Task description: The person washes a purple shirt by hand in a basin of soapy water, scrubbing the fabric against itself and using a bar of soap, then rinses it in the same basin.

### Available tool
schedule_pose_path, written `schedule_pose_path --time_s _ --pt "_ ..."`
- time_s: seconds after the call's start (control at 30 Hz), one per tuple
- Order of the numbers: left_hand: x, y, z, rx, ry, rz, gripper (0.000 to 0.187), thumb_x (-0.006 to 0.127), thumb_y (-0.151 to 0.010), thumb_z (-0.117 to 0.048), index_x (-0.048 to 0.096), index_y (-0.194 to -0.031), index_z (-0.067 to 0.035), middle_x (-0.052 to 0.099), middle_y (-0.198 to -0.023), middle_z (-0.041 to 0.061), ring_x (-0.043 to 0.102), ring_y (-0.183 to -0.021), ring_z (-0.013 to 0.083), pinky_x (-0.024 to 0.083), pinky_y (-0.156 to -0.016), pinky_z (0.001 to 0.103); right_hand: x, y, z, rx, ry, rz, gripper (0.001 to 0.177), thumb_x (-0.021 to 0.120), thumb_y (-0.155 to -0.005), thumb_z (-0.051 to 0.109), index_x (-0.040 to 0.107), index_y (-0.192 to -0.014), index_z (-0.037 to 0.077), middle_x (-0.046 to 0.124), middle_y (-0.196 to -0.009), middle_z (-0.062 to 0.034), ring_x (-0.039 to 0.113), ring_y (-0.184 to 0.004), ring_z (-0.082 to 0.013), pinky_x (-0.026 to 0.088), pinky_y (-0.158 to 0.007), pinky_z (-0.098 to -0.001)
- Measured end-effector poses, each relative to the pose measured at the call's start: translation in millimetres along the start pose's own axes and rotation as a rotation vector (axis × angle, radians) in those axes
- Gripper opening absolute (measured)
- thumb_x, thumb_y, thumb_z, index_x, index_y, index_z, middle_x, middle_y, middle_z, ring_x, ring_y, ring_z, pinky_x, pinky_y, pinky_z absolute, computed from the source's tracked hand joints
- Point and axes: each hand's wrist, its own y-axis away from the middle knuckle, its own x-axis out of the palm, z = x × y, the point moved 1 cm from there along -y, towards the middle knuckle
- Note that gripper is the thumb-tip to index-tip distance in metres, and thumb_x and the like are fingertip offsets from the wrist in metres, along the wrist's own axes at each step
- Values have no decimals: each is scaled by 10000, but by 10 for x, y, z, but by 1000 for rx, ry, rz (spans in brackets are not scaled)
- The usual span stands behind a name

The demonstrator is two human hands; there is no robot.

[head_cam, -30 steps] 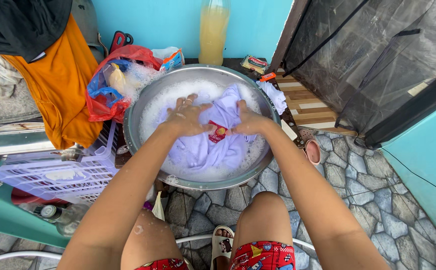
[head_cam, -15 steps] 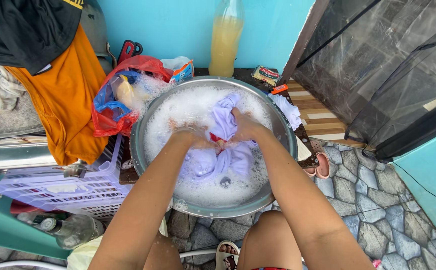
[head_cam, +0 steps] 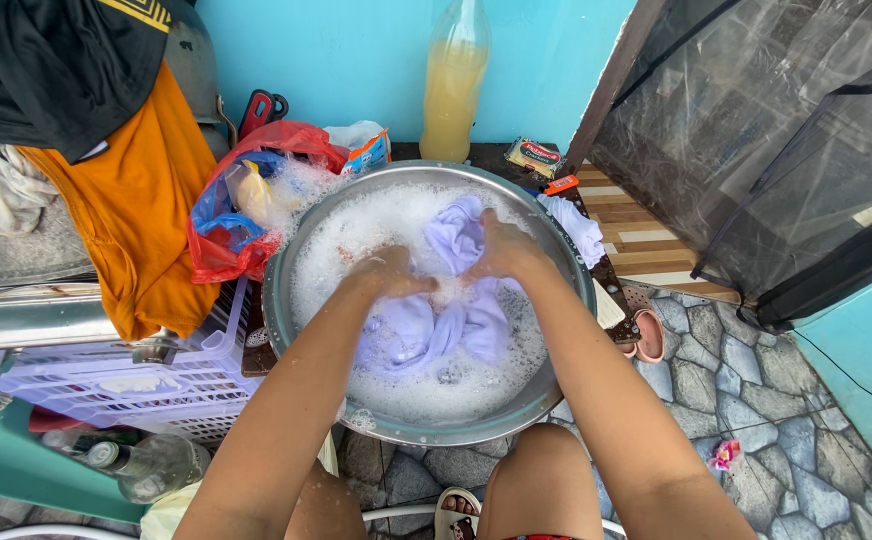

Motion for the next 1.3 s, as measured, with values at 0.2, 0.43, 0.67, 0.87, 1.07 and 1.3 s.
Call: schedule_pose_path --time_s 0.2,0.43,0.67,0.87,1.07,1.3 --pt "-473 253 -456 639 284 -644 1469 1041 -424 -295 274 -1612 104 518 -1419 309 497 -1291 425 400 -1042 439 -994 614 81 -365 -609 25 294 845 -774 198 777 -997 18 769 -909 -83 688 -850 -166 533 -767 -310" --pt "-959 481 -637 381 309 -68 678 936 -588 -225 750 -1184 38 787 -1149 139 763 -1054 252 548 -995 357 -1697 1192 40 -473 -855 -96 143 746 -915 100 768 -1011 -4 743 -902 -35 665 -789 -81 541 -712 -236" --pt "-878 752 -562 617 1413 -143 574 786 -826 -436 677 -1188 -3 750 -1129 97 731 -1024 147 589 -941 335 -1330 1215 -94 -276 -1210 -229 95 707 -968 143 732 -927 60 715 -861 -5 647 -737 -76 530 -618 -240" --pt "-296 166 -848 818 2092 11 350 661 -1014 -365 622 -1135 -38 649 -978 69 659 -858 187 569 -780 360 -326 1284 1243 -717 -410 -1184 243 780 -903 245 646 -813 64 648 -815 -130 660 -764 -313 523 -688 -423" --pt "-71 225 -886 396 1868 -367 274 659 -951 -281 676 -999 -12 687 -877 88 675 -715 181 565 -605 357 -680 631 817 -238 -657 -1110 304 694 -921 226 657 -715 5 605 -637 -193 568 -534 -364 466 -545 -409" --pt "-319 263 -926 52 1678 -531 305 625 -938 -269 627 -800 2 557 -654 122 521 -500 226 396 -395 410 -216 940 819 -510 -690 -1246 324 611 -996 199 669 -761 -16 594 -601 -182 595 -516 -298 449 -566 -425"
